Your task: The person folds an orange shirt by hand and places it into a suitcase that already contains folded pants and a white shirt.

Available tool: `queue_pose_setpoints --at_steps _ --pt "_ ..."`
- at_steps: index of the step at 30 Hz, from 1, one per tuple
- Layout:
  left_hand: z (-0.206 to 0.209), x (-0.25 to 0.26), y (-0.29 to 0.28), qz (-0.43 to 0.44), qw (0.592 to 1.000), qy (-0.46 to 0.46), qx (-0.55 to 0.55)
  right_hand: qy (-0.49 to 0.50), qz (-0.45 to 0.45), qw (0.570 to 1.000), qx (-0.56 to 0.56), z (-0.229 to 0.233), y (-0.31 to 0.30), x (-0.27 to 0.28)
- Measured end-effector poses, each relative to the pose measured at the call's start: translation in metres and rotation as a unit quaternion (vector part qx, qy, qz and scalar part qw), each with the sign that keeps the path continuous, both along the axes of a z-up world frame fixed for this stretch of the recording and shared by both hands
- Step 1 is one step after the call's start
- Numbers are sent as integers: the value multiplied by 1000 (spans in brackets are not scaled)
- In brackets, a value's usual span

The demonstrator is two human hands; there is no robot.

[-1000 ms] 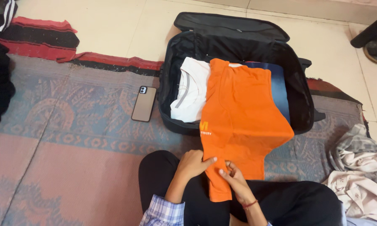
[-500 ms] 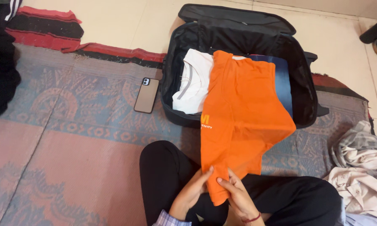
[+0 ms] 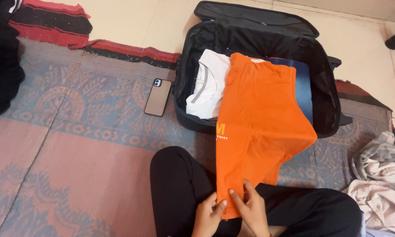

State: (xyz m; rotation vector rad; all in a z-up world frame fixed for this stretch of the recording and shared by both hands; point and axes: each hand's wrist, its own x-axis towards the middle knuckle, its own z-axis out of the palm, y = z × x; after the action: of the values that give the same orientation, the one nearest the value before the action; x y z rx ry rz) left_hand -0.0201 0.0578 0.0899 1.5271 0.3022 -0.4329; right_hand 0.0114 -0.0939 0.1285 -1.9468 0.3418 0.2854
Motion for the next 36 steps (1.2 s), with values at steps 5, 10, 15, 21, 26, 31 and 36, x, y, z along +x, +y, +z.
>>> queue_pose_setpoints --at_steps 5,10,15,21,26,31,36 --pt "23 6 4 -104 962 50 247 -50 -48 997 31 -30 -24 25" --pt "28 4 20 -151 889 -28 431 -20 -45 989 139 -46 -30 65" --pt "39 6 44 -148 848 39 507 -41 -17 980 194 -36 -15 94" --pt "72 27 52 -191 836 -19 515 -74 1 960 271 -30 5 113" --pt "98 112 43 -22 828 -260 497 -89 30 961 260 -27 12 118" --pt "67 250 16 61 763 -361 532 -91 -23 952 291 -31 18 123" --pt "23 294 27 -27 846 -248 471 -55 9 968 243 -34 20 125"
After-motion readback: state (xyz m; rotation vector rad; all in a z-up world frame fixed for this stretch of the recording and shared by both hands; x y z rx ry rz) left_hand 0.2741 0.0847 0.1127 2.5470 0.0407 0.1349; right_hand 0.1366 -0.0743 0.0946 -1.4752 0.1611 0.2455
